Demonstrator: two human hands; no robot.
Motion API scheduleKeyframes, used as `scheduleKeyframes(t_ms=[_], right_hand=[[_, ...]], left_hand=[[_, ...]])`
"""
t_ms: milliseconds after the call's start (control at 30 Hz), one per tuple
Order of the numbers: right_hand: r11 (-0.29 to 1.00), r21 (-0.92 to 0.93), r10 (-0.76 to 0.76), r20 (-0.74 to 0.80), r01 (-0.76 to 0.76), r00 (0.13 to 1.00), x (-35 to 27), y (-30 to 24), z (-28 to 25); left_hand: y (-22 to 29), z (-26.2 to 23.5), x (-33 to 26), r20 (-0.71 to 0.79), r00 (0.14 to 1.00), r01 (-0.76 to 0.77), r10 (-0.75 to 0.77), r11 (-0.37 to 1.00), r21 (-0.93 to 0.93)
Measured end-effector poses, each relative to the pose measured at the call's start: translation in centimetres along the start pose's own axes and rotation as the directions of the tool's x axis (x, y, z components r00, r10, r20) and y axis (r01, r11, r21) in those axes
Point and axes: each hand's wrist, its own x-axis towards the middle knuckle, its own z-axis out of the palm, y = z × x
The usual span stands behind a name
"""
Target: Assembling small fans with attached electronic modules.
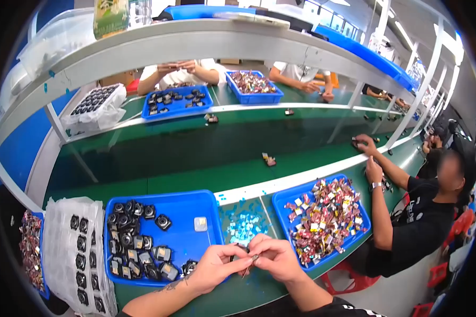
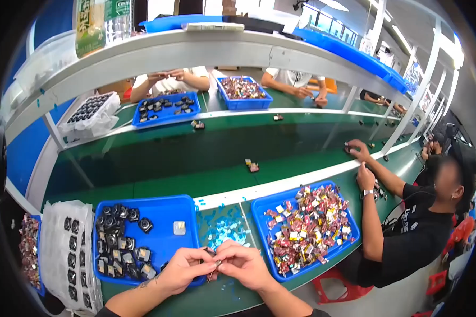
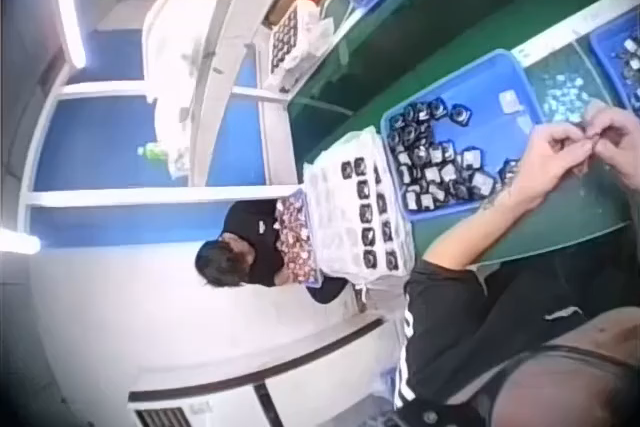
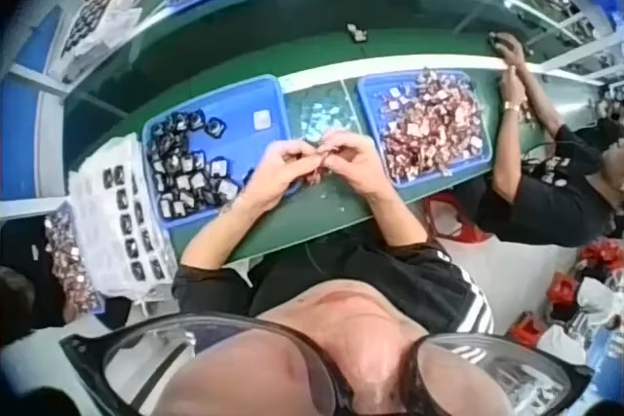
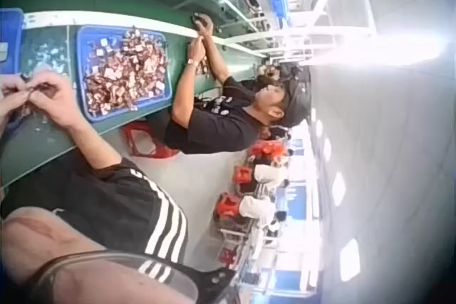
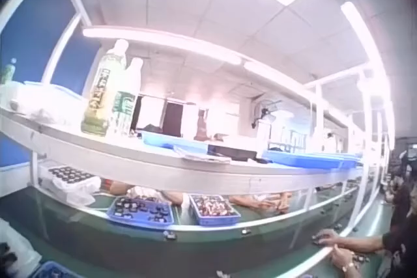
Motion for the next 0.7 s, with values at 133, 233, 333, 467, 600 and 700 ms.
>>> scheduleKeyframes(t_ms=[133, 233, 333, 467, 600, 700], right_hand=[[0.999, -0.021, -0.053, -0.28, 0.049, 0.958, 1.7, 0.8, 0.4], [0.733, -0.68, -0.349, -0.404, -0.023, 0.845, 0.1, -1.0, 0.9], [0.387, -0.922, -0.404, -0.201, -0.032, 0.893, 1.3, -1.2, 1.9], [0.316, -0.948, -0.421, -0.106, 0.036, 0.901, 2.5, 0.0, 3.3], [0.36, -0.928, -0.441, -0.081, 0.094, 0.894, 2.6, -0.9, 3.7], [0.469, -0.875, -0.366, -0.068, 0.121, 0.928, 2.1, -0.8, 3.2]], left_hand=[[1.8, -0.3, 1.1, -0.203, 0.936, -0.158, 0.289, 0.857, 0.49], [0.8, 0.5, 1.4, -0.347, 0.863, -0.234, 0.367, 0.899, 0.369], [0.7, 0.3, 1.6, -0.402, 0.86, -0.264, 0.314, 0.948, 0.177], [-0.5, -0.4, 1.8, -0.479, 0.817, -0.265, 0.32, 0.947, 0.181], [0.0, -0.4, 2.1, -0.497, 0.832, -0.202, 0.247, 0.969, 0.142], [-0.2, -0.7, 1.9, -0.514, 0.808, -0.215, 0.289, 0.956, 0.2]])
